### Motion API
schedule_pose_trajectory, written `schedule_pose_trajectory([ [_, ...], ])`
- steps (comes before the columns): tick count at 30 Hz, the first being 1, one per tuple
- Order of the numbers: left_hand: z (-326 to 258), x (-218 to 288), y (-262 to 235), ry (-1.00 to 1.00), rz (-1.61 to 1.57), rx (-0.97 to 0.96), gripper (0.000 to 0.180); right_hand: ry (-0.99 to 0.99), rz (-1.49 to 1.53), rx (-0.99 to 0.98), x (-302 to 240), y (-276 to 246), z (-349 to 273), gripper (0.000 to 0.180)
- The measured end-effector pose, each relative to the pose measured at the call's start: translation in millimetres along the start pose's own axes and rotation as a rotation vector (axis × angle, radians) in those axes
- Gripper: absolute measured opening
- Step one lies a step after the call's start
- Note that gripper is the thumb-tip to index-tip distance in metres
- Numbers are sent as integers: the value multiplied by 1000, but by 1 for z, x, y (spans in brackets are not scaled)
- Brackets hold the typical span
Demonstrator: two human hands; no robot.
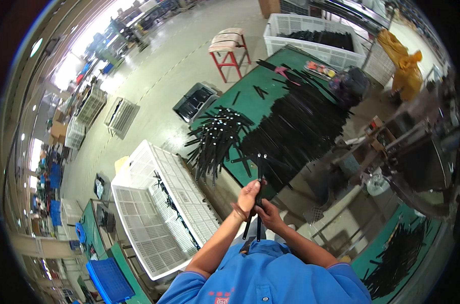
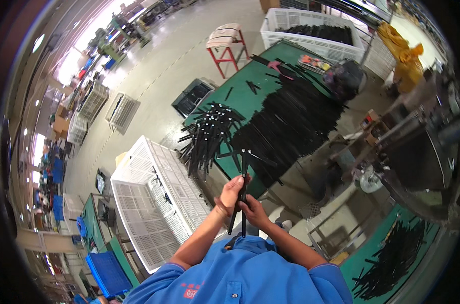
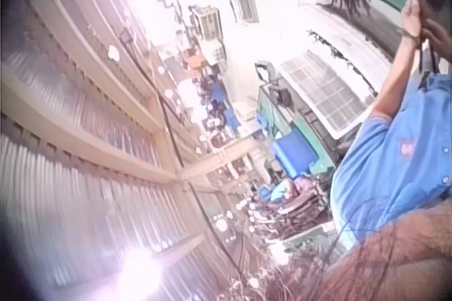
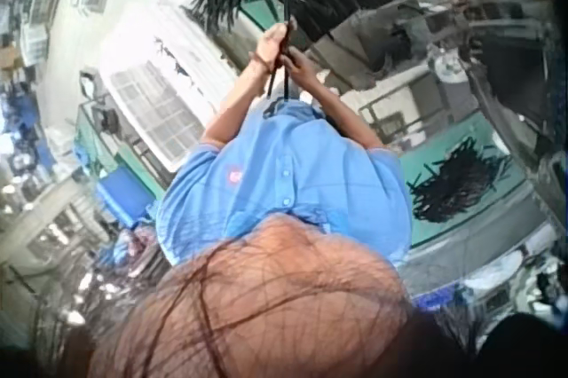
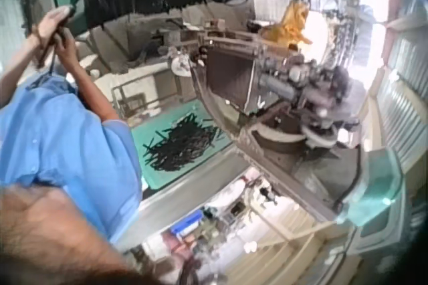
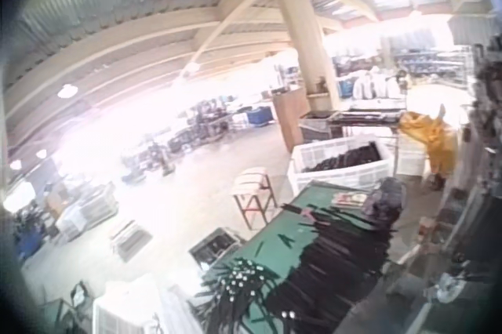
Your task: The person assembles small black tripod-like objects by hand. They pick up three rods, join them at a central hub, and place the finished units on a green workbench. The process repeats continuously throughout the clip.
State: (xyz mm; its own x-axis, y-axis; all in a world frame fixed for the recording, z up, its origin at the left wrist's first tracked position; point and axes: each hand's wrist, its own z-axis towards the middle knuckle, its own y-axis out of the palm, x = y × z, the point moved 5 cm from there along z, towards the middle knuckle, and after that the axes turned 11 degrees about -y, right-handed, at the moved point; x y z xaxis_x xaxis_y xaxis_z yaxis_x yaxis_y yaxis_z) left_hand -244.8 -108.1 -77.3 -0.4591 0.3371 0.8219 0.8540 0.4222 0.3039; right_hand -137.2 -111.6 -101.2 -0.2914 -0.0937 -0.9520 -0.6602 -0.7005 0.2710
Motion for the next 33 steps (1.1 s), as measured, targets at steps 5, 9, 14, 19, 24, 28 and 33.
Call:
schedule_pose_trajectory([
  [5, 30, 65, -169, 380, 598, 711, 54, 188, -205, 44, 16, 2, 92, 15],
  [9, 91, 88, -277, 216, 1208, 917, 78, -26, -465, 159, 80, -6, 165, 24],
  [14, 187, 125, -311, 275, 1498, 655, 102, 5, -933, 352, 166, 10, 208, 27],
  [19, 229, 141, -331, 371, 1465, 646, 105, 220, -874, 544, 174, 59, 224, 39],
  [24, 259, 167, -319, 256, 1515, 506, 87, 392, -213, 838, 197, 75, 245, 40],
  [28, 279, 162, -315, 155, 1523, 395, 78, 507, 195, 858, 211, 91, 281, 33],
  [33, 301, 176, -322, -327, 1307, 200, 85, 668, 91, 599, 214, 97, 345, 27],
])
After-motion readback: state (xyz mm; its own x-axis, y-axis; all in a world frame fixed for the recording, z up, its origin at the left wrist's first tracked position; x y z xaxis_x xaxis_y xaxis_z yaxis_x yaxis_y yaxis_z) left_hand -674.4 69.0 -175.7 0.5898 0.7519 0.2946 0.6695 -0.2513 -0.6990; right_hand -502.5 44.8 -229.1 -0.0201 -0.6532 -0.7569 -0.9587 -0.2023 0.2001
